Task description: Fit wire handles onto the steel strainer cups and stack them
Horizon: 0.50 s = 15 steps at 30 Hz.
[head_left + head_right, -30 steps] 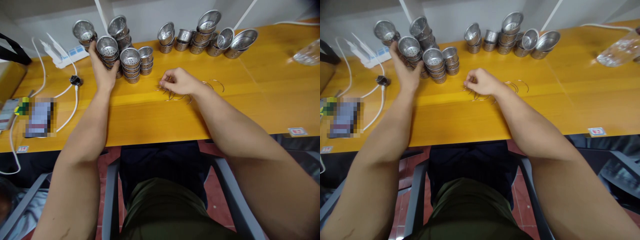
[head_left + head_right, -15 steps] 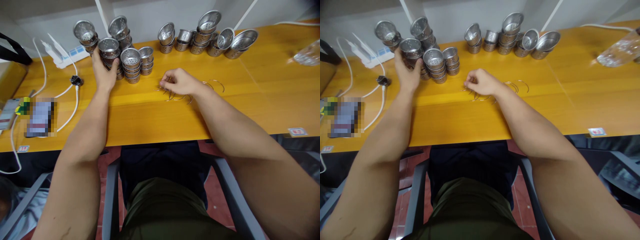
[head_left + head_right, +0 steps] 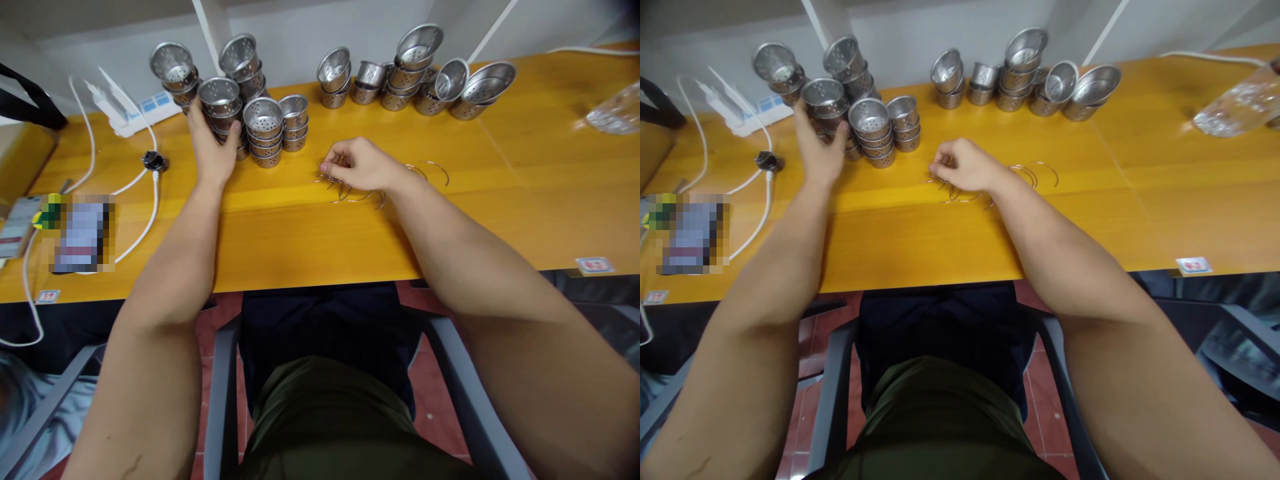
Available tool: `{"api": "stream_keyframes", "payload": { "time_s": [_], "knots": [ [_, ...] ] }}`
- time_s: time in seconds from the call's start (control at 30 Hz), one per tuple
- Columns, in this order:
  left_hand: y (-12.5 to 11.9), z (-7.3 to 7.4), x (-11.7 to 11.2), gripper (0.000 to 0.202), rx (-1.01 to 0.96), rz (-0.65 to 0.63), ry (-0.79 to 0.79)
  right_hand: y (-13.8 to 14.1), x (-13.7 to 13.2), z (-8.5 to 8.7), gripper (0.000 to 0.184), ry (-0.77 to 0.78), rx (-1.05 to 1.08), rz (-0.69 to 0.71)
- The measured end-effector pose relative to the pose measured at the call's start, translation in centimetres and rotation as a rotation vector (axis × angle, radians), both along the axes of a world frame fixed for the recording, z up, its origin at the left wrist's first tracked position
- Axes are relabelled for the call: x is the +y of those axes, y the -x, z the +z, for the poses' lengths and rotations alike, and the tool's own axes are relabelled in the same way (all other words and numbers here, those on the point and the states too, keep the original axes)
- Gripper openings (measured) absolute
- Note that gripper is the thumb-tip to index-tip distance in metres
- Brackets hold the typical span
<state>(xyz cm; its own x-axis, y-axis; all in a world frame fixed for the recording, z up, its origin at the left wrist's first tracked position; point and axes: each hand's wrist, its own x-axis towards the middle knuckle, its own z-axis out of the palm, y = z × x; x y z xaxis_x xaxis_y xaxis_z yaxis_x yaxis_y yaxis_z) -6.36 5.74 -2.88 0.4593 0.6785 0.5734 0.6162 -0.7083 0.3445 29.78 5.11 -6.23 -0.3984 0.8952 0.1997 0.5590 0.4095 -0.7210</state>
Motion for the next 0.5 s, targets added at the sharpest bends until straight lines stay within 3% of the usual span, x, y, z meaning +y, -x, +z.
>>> {"api": "stream_keyframes", "payload": {
  "time_s": [0.1,0.2,0.3,0.37,0.43,0.5],
  "knots": [
    [-1.3,0.8,-0.6,0.058,-0.004,-0.002,-0.016,0.0,-0.1,0.3,0.041,-0.006,0.0,-0.017],
    [-0.6,-0.4,1.4,0.06,-0.041,0.025,-0.069,-0.3,-0.1,0.5,0.043,-0.007,-0.009,-0.032],
    [1.3,-2.5,4.9,0.061,-0.261,0.194,-0.293,-0.6,0.2,0.4,0.044,-0.019,-0.011,-0.06],
    [1.9,-3.2,6.3,0.069,-0.373,0.241,-0.477,-0.7,0.3,0.4,0.043,-0.036,-0.008,-0.08],
    [1.3,-2.8,6.0,0.072,-0.409,0.184,-0.599,-0.6,0.3,0.4,0.039,-0.053,-0.009,-0.108],
    [-0.2,-1.7,4.3,0.065,-0.387,0.083,-0.631,-0.4,0.2,0.7,0.033,-0.062,-0.014,-0.165]
  ]
}}
